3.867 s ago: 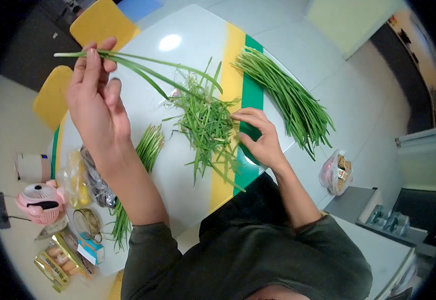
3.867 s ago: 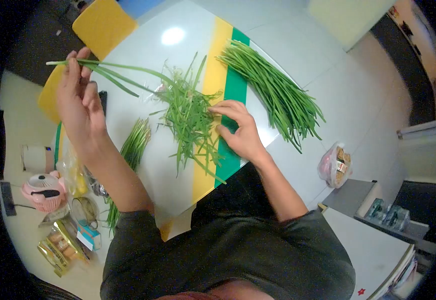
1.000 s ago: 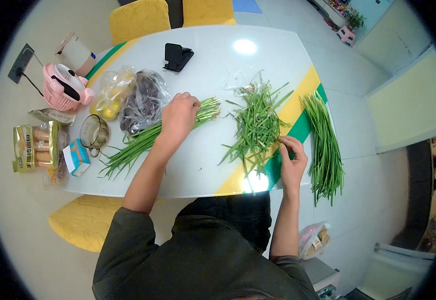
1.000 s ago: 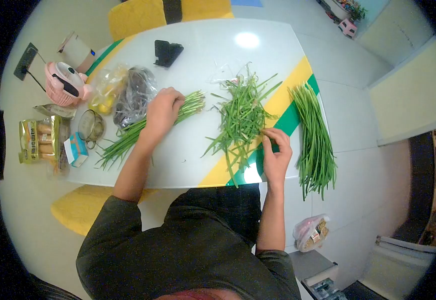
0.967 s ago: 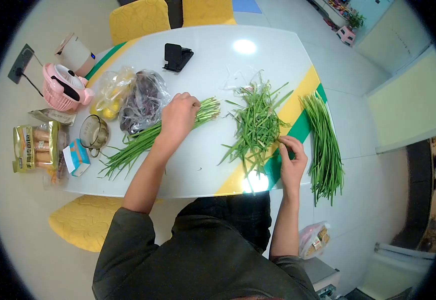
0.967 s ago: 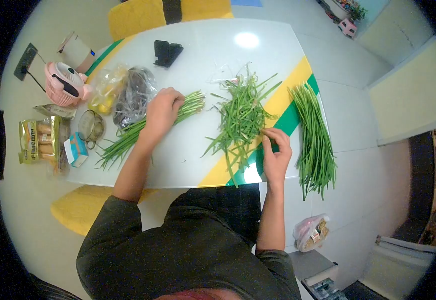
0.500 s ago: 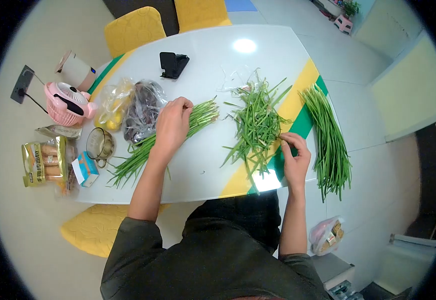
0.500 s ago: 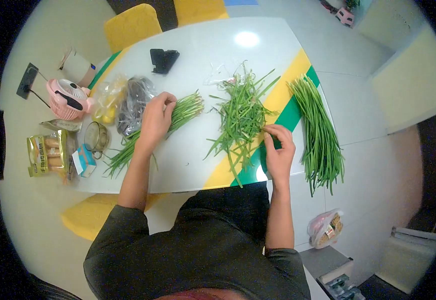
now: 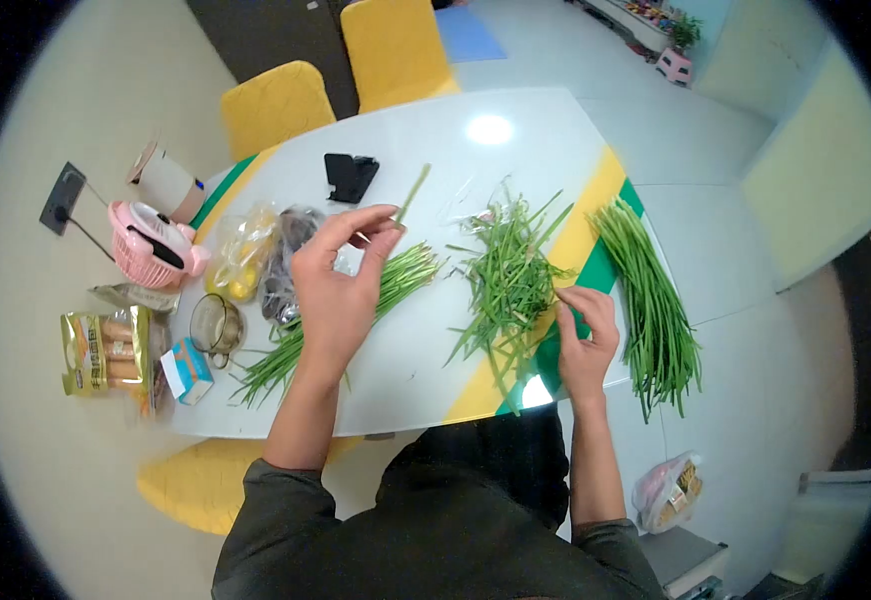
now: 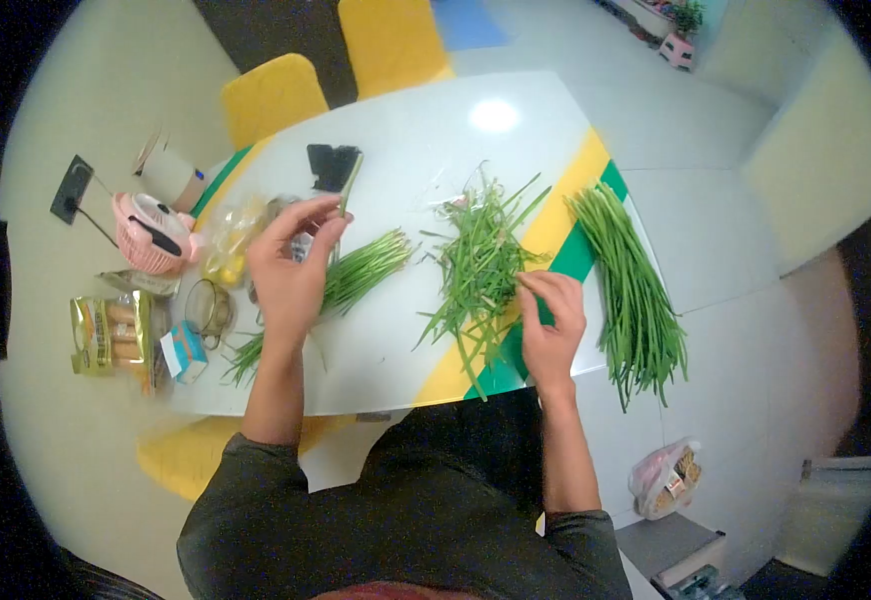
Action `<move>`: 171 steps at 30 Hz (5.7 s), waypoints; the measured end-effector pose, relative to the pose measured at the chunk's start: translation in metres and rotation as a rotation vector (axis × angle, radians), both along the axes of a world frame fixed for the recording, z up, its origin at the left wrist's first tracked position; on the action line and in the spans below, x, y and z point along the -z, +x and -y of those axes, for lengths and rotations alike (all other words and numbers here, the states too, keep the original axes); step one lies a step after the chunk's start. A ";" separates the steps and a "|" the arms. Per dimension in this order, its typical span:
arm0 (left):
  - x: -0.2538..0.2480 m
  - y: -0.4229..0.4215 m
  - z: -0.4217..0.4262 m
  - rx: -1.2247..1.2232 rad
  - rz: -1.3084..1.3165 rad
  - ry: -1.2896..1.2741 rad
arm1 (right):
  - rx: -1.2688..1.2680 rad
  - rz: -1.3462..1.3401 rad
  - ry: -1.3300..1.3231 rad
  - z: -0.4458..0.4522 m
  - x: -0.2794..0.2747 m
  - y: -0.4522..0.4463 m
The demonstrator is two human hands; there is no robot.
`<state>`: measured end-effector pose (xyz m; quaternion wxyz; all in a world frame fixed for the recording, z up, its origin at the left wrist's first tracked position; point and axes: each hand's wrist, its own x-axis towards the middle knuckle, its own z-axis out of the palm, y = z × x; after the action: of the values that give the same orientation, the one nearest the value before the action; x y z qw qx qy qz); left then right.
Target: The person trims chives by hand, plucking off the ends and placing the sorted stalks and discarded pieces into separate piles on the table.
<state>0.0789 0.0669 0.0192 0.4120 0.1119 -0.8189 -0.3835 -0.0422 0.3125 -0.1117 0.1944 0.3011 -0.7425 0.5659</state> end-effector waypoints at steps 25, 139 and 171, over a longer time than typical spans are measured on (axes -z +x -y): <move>0.012 -0.052 -0.074 0.454 0.007 0.198 | -0.256 0.558 -0.365 0.024 -0.117 0.007; 0.011 -0.091 -0.007 0.537 0.023 0.871 | -0.080 0.108 0.069 0.018 -0.076 0.032; 0.005 -0.087 0.013 0.451 -0.102 0.889 | -0.259 0.838 -0.312 0.028 -0.032 0.039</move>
<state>-0.0084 0.0537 0.0147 0.2706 0.0778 -0.5587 -0.7801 -0.0032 0.2844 -0.0795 -0.1516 0.1041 -0.6191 0.7635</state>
